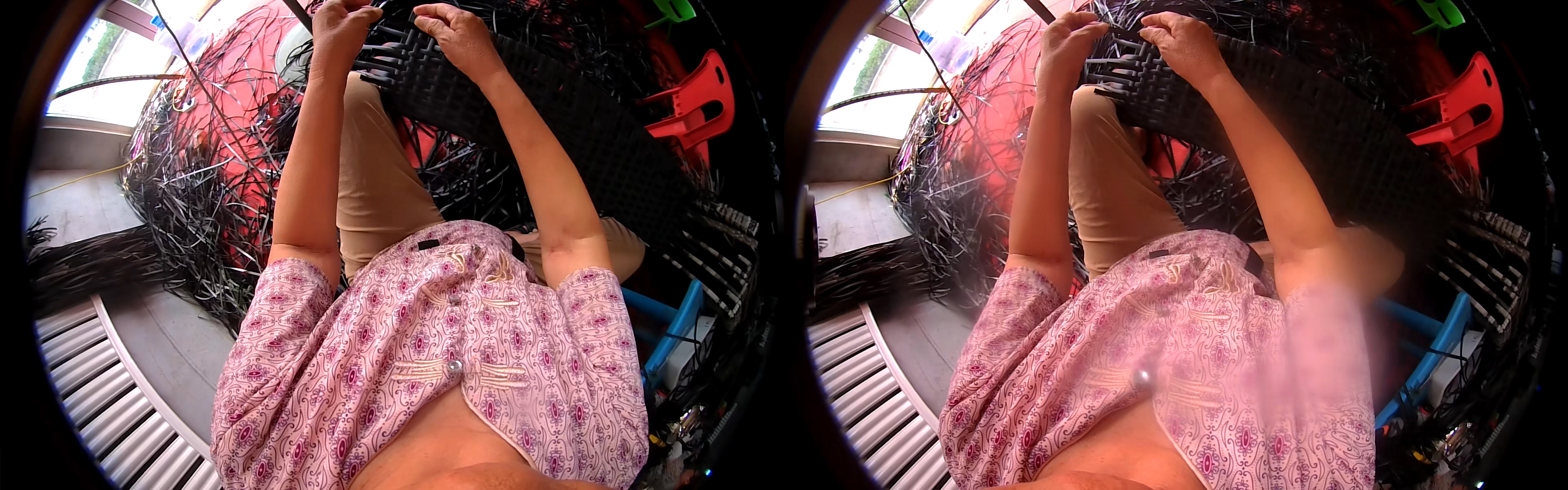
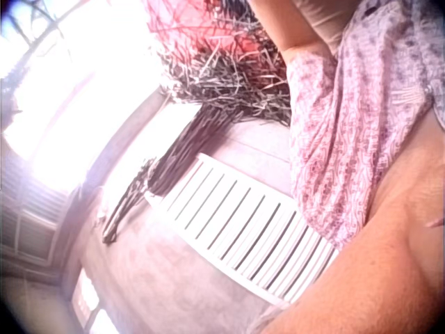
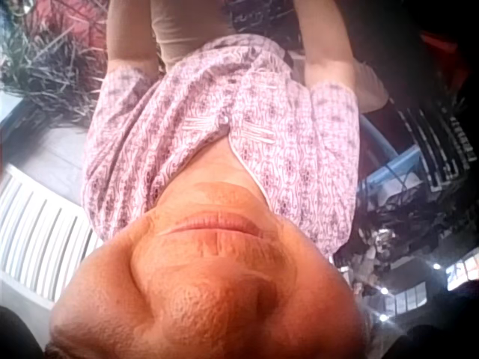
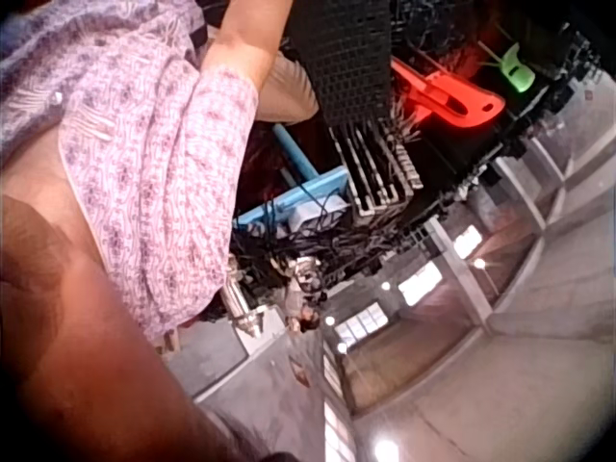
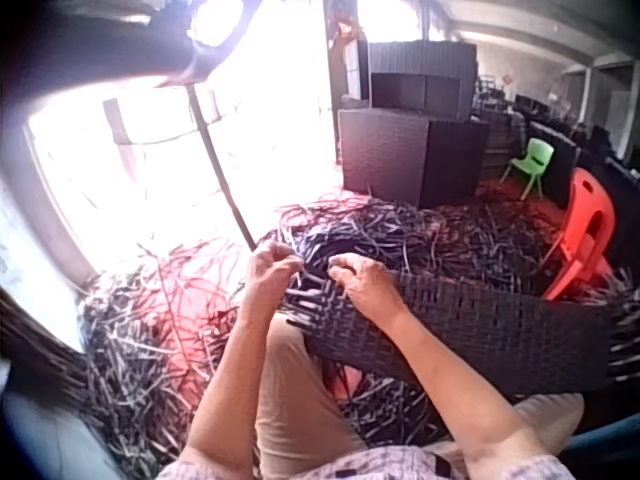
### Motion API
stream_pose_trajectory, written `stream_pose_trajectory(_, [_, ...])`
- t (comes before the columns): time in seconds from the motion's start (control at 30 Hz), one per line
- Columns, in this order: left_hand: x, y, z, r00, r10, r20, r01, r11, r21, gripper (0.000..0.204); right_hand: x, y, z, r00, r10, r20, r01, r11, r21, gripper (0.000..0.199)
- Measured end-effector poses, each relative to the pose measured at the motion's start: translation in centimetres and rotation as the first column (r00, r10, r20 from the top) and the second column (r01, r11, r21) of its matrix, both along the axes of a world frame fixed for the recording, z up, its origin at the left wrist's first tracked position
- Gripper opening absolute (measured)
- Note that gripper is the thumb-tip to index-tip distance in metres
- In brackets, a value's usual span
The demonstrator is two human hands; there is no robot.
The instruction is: The person weaves a black plastic basket by hand, interlacing thin black plastic strips through the vertical ribs of the basket frame. They work on the basket while sitting cross-legged on the floor, occasionally lifting and rotating the basket to access different sections.
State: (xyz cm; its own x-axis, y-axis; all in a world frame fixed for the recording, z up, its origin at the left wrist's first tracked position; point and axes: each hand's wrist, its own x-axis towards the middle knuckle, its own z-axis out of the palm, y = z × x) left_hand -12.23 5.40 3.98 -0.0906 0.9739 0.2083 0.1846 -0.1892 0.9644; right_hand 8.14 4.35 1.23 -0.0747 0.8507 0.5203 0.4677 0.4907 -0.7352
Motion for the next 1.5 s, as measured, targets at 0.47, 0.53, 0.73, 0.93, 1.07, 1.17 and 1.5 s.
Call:
stream_pose_trajectory(0.47, [5.6,0.3,-3.4,0.802,0.126,-0.583,0.006,0.976,0.219,0.024,3.3,-1.1,-0.5,0.722,0.073,-0.688,-0.332,0.909,-0.253,0.02])
stream_pose_trajectory(0.53, [6.6,-0.6,-3.9,0.744,0.206,-0.635,-0.031,0.961,0.275,0.02,3.2,-1.6,-0.5,0.73,0.065,-0.68,-0.338,0.899,-0.278,0.02])
stream_pose_trajectory(0.73, [8.7,-0.3,-4.3,0.526,0.327,-0.785,-0.06,0.935,0.349,0.012,3.5,-2.1,-1.0,0.713,0.064,-0.698,-0.362,0.887,-0.288,0.02])
stream_pose_trajectory(0.93, [9.3,-0.2,-4.1,0.503,0.336,-0.796,-0.071,0.934,0.35,0.012,3.6,-2.3,-1.8,0.702,0.086,-0.707,-0.368,0.894,-0.257,0.021])
stream_pose_trajectory(1.07, [8.8,-0.2,-3.7,0.619,0.323,-0.716,-0.098,0.936,0.338,0.013,3.9,-2.1,-2.5,0.699,0.115,-0.706,-0.379,0.897,-0.228,0.022])
stream_pose_trajectory(1.17, [5.6,1.3,-3.9,0.757,0.293,-0.584,-0.123,0.942,0.314,0.02,3.8,-2.9,-2.1,0.684,0.112,-0.721,-0.395,0.887,-0.237,0.022])
stream_pose_trajectory(1.5, [2.0,5.0,-4.1,0.86,-0.132,-0.494,0.101,0.991,-0.088,0.023,3.8,-2.7,-2.6,0.665,0.114,-0.738,-0.398,0.89,-0.221,0.022])
